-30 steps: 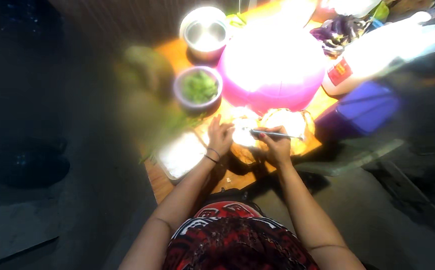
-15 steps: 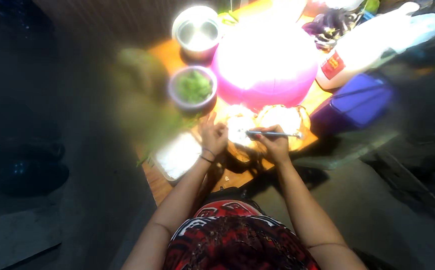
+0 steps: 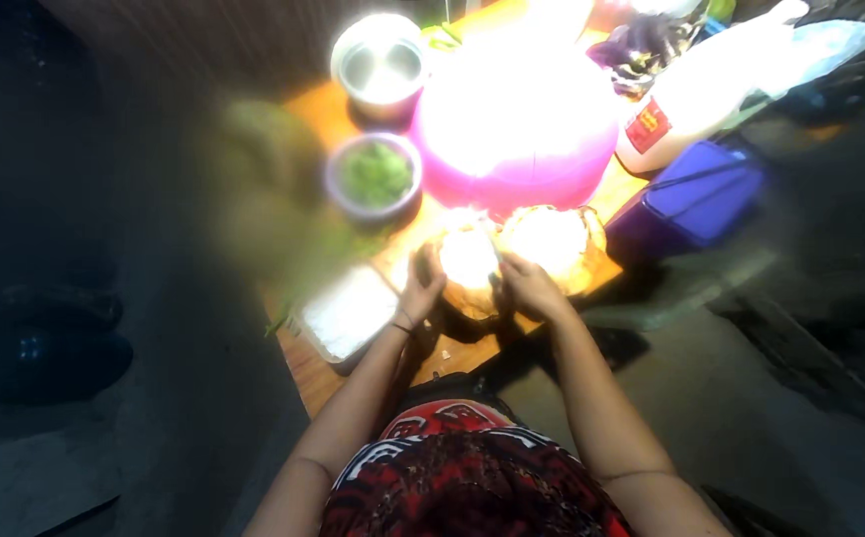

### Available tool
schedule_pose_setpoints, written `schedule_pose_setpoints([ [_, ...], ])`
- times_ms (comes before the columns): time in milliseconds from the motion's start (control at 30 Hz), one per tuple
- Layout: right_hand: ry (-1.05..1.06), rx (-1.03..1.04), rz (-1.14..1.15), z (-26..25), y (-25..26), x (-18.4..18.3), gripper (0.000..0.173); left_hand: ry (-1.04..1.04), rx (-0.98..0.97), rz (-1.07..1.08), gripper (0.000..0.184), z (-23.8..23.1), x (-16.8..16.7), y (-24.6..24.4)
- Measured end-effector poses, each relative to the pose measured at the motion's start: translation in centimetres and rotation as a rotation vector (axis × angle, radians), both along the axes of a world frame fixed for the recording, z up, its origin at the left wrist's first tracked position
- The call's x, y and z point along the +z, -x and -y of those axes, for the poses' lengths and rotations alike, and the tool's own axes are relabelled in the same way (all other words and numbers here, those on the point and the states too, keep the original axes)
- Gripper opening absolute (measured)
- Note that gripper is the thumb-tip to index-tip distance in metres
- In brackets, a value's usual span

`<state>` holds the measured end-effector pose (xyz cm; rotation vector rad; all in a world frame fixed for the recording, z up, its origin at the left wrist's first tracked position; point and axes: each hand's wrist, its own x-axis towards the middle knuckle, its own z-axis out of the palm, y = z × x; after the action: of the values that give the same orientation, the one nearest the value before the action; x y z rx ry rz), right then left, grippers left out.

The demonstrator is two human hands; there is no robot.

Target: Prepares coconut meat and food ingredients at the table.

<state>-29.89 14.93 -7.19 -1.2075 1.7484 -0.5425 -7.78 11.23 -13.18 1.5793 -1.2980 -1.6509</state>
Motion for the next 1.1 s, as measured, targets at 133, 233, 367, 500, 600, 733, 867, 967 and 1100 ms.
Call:
schedule_pose_setpoints([
  [133,-0.187,0.145,-0.030,-0.3,-0.6,-1.0,0.035,0.046,-0.050,-0.007,0.105,0.0,-0.4,-0.3],
  [233,-0.299,0.104,0.057,0.5,-1.6,-0.7,0.039,0.089,-0.095,-0.005,0.115,-0.2,-0.6,-0.7],
  [367,-0.297,0.000,0.121,2.5,-3.8,-1.7,0.037,0.112,-0.142,0.017,0.098,-1.4,0.4,-1.0],
  [500,-0.271,0.143,0.237,1.9,-3.5,-2.1,0.034,0.054,-0.127,0.017,0.091,-0.7,0.0,-1.4],
  [600,-0.311,0.118,0.374,1.1,-2.0,-1.2,0.030,0.053,-0.128,0.097,0.085,-0.4,2.6,-0.8],
  [733,-0.237,-0.261,0.425,2.0,-3.7,-2.3,0.032,0.123,-0.168,0.155,0.086,0.6,2.1,-1.0],
  [867,-0.227,-0.110,0.473,1.9,-4.4,-2.0,0.030,0.142,-0.182,0.110,0.087,0.7,1.2,-1.4],
  [967,-0.297,0.077,0.492,1.1,-2.6,-1.0,0.029,0.142,-0.212,0.099,0.097,0.8,0.9,-1.5],
  [1100,-0.241,-0.263,0.525,1.9,-3.9,-2.8,0.029,0.164,-0.246,0.077,0.098,0.7,0.8,-1.7],
])
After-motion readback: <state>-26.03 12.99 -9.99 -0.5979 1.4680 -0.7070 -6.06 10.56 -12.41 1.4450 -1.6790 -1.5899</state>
